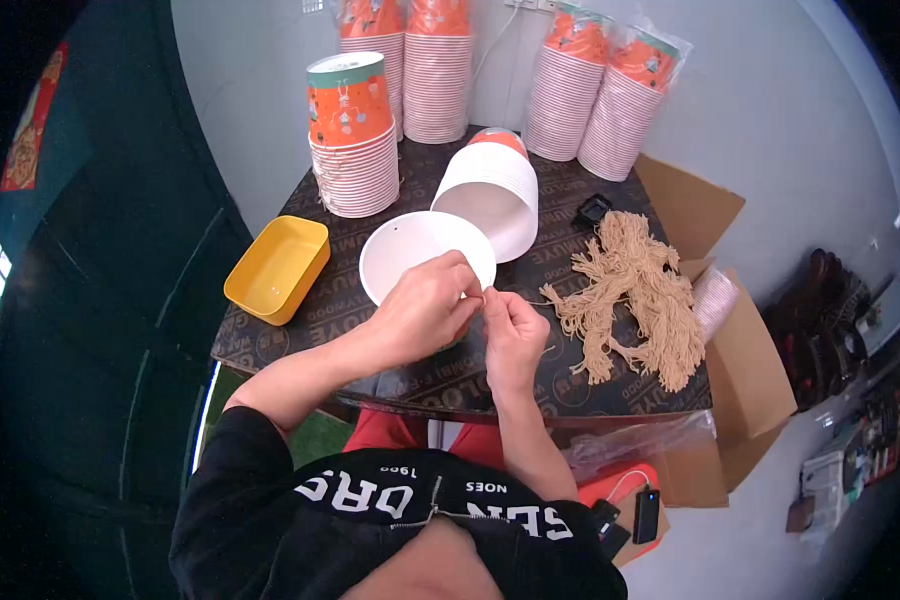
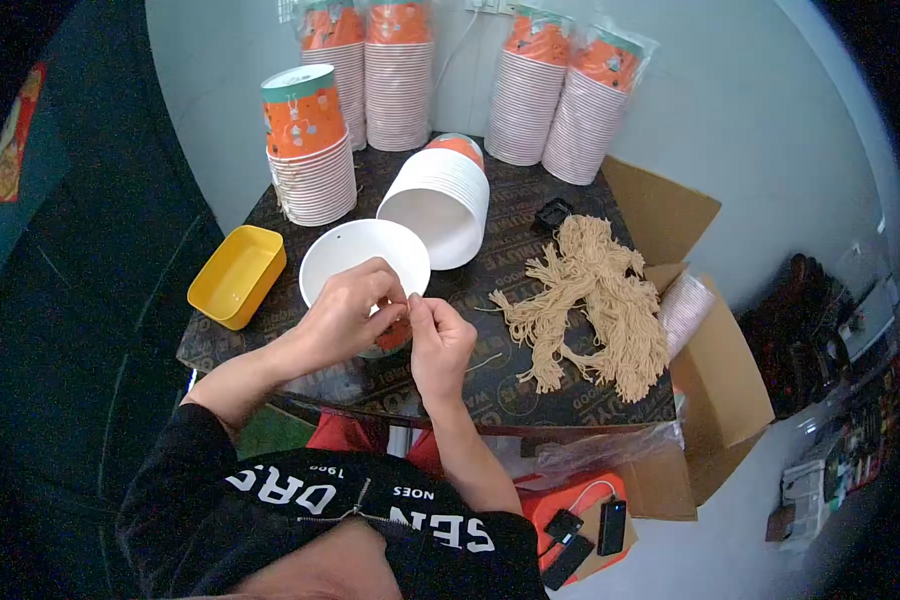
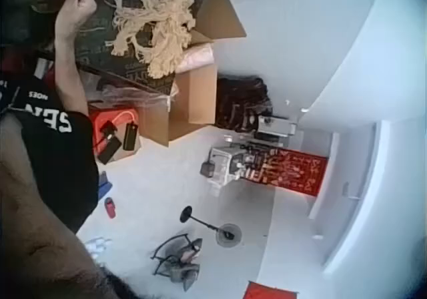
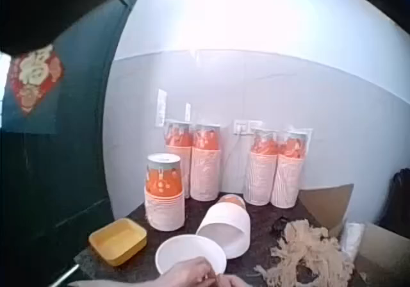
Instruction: Attaching metal wire handles to paper buckets by threading them through pre-punched holes.
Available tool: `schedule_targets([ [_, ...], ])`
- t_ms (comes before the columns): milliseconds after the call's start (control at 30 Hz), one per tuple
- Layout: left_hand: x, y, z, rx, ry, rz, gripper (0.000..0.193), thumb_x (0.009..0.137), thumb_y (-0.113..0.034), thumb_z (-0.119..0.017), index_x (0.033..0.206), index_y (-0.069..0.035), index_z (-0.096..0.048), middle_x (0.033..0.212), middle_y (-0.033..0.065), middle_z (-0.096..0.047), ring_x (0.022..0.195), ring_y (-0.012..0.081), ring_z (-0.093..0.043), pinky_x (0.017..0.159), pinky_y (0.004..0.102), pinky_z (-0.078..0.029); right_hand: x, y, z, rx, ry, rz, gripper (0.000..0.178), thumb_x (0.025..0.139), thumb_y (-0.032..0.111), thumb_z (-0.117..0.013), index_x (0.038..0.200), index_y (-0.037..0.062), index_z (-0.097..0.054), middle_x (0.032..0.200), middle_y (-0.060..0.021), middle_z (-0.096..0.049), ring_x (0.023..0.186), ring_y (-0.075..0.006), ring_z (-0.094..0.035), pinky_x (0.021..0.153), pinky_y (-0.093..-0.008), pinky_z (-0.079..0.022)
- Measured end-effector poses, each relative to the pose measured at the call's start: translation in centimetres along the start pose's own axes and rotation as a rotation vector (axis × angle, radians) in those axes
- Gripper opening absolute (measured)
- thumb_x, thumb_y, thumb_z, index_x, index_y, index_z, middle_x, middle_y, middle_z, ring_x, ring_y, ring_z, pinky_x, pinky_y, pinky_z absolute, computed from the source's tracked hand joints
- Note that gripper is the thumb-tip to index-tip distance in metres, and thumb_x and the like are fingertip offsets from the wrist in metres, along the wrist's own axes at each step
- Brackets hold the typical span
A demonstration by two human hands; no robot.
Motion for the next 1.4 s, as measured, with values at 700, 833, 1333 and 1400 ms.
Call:
schedule_targets([
  [700,-1.2,-2.5,-0.1,0.172,-0.195,-0.163,0.017,0.073,0.004,-0.07,0.082,-0.001,-0.056,0.087,0.0142,-0.061,0.076,0.0343,-0.062,0.065,0.0412,-0.05,-1.3,1.9,0.1,-0.019,0.051,0.071,0.03,0.102,0.019,-0.055,0.089,-0.0054,-0.067,0.071,0.0001,-0.06,0.065,-0.0044,-0.049,0.057,-0.0235,-0.042],
  [833,-1.1,-0.5,0.0,-0.037,-0.127,0.045,0.011,0.078,0.003,-0.068,0.083,0.0,-0.059,0.085,0.0128,-0.062,0.077,0.0285,-0.064,0.066,0.037,-0.05,-1.5,3.4,1.3,-0.15,-0.039,0.21,0.023,0.099,0.014,-0.057,0.102,-0.0047,-0.069,0.076,0.0009,-0.061,0.067,-0.004,-0.05,0.059,-0.0211,-0.041],
  [1333,-1.1,1.4,0.1,-0.158,-0.03,0.298,0.006,0.084,-0.002,-0.062,0.082,0.004,-0.063,0.082,0.0193,-0.065,0.079,0.0331,-0.067,0.07,0.0392,-0.052,-2.9,2.5,5.5,-0.396,-0.097,0.306,0.009,0.092,0.003,-0.067,0.088,0.0002,-0.059,0.075,0.0024,-0.052,0.063,-0.003,-0.046,0.055,-0.0194,-0.038],
  [1400,-1.1,1.5,0.1,-0.148,-0.013,0.335,0.007,0.084,-0.003,-0.062,0.083,0.004,-0.063,0.082,0.0196,-0.065,0.079,0.0332,-0.067,0.071,0.0394,-0.052,-3.0,2.7,5.5,-0.426,-0.096,0.322,0.01,0.092,0.002,-0.066,0.086,0.0002,-0.058,0.074,0.0021,-0.051,0.062,-0.0034,-0.044,0.055,-0.02,-0.037],
])
Point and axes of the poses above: each hand's wrist, its own x-axis towards the middle knuckle, its own z-axis out of the back of the hand, y = z × x, the point moved 9 cm from there along x, towards the middle knuckle
